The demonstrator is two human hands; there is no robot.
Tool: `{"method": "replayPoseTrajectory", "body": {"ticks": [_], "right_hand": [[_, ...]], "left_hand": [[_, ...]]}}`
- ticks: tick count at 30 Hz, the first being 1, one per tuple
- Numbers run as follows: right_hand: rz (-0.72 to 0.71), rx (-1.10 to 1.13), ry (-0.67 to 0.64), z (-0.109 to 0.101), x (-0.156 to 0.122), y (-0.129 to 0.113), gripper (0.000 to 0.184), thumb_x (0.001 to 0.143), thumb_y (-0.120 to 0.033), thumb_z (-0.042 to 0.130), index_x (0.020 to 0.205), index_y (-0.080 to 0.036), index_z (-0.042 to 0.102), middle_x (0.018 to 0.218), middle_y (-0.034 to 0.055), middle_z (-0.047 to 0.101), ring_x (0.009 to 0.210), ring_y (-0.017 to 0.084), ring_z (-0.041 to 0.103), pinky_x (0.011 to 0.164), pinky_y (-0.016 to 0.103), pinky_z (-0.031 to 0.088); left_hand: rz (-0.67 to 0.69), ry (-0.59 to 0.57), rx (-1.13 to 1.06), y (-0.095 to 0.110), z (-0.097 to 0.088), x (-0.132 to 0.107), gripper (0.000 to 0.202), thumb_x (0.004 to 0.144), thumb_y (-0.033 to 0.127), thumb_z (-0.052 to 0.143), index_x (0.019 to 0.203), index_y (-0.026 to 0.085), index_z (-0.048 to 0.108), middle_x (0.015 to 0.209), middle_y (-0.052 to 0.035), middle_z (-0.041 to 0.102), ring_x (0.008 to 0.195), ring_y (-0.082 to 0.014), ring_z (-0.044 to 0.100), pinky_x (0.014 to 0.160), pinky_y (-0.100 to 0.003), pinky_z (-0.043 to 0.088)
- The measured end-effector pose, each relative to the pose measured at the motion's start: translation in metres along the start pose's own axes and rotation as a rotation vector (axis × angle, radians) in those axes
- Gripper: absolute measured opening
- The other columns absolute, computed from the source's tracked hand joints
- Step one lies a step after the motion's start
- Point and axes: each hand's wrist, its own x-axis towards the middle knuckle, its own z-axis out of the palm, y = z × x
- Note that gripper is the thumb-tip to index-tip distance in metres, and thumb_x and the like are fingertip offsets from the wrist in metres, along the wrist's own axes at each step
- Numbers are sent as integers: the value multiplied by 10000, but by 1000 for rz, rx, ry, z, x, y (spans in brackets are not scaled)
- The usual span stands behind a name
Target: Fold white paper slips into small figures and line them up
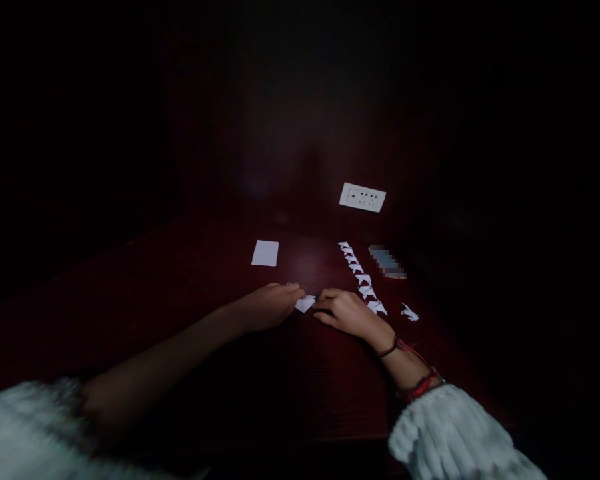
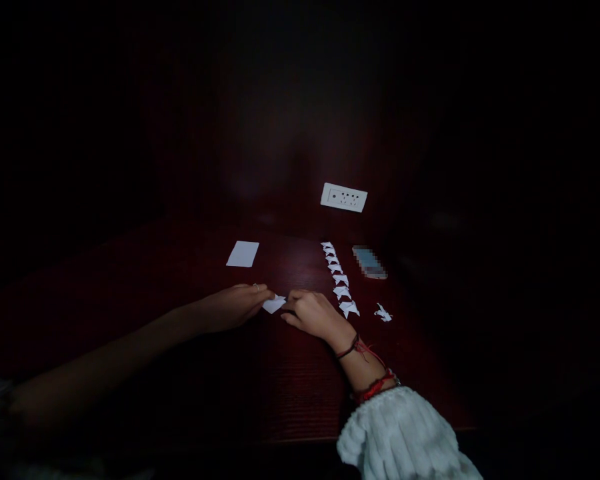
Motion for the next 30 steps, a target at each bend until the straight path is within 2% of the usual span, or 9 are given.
{"method": "replayPoseTrajectory", "body": {"ticks": [6,11,19,25,30], "right_hand": [[9,-72,38,0,2,-1,248,790,-317,408,874,-154,574,811,52,515,804,137,476,728,254,349],[-21,-98,65,-1,5,-3,268,789,-337,404,930,-157,545,801,54,512,792,140,475,704,255,348],[-94,-114,65,6,7,0,262,798,-332,392,887,-153,562,765,45,532,747,124,484,706,241,345],[-69,-114,81,8,7,0,236,818,-267,366,839,-139,564,757,51,537,732,116,493,695,233,344],[-12,-27,109,9,6,-1,197,809,-235,381,824,-140,553,744,41,527,723,108,488,686,216,341]], "left_hand": [[22,-56,-60,-1,-1,-1,291,779,85,325,991,191,494,958,-48,457,792,-136,478,712,-242,359],[47,-19,-84,0,-3,-3,324,762,83,346,1046,194,454,1112,-57,392,939,-163,435,788,-273,339],[104,-73,-211,-1,-4,0,363,757,60,326,1092,176,404,1098,-41,449,1006,-135,413,865,-238,302],[61,-99,-171,0,-9,-1,357,757,80,333,1084,198,417,1082,-35,477,974,-153,443,825,-272,323],[42,-95,-156,-1,-10,-1,334,772,100,337,1082,190,422,1063,-43,494,959,-158,456,822,-274,328]]}}
